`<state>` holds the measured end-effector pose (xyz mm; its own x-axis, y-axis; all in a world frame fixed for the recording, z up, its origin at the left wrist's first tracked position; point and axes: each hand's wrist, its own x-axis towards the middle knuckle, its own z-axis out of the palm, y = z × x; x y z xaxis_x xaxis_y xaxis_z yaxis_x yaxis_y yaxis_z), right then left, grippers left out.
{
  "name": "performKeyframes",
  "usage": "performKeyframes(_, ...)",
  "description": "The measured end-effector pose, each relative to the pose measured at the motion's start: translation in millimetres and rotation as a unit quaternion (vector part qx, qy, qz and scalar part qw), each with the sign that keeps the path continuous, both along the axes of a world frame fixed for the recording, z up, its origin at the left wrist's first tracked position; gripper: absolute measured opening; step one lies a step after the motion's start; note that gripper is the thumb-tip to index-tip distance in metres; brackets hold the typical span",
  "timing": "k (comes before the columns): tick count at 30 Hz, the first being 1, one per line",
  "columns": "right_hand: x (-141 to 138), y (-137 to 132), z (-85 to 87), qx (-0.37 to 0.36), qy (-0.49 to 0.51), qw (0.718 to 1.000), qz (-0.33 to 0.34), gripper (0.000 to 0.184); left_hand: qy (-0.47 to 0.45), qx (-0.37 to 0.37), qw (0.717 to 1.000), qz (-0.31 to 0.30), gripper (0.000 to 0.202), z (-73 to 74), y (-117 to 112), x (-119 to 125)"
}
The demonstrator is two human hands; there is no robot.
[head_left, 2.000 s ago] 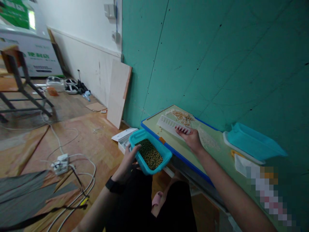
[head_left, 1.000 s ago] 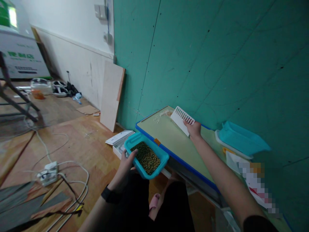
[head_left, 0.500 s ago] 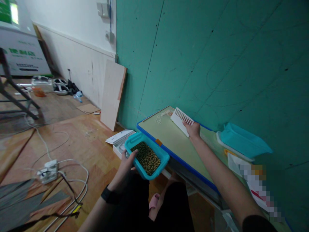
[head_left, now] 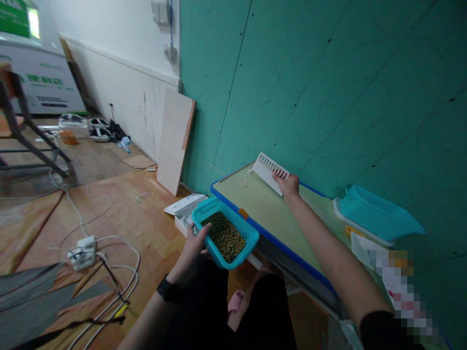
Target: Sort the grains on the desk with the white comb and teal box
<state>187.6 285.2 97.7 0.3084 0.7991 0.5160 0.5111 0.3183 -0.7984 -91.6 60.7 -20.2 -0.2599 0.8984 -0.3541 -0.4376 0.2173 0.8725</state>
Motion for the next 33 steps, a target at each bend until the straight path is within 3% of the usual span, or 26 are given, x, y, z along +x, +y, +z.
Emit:
performKeyframes(6, -20, 35, 5.5, -0.029, -0.113, 0.993, -0.020, 0.023, 0.000, -0.027, 1.000, 0.005, 0.076, 0.9, 0, -1)
performKeyframes(12, -32, 49, 8.0, -0.052, -0.171, 0.983, -0.034, 0.024, -0.001, -0.056, 0.998, 0.013, 0.077, -9.8, 6, -4)
performKeyframes(20, -34, 53, 7.6, -0.053, -0.131, 0.990, -0.009, 0.020, -0.009, -0.061, 0.998, 0.031, 0.076, -22.1, 12, -5)
performKeyframes(33, -38, 42, 7.9, -0.054, -0.059, 0.995, 0.065, 0.023, -0.019, -0.042, 0.999, 0.019, 0.080, -7.0, 5, -9)
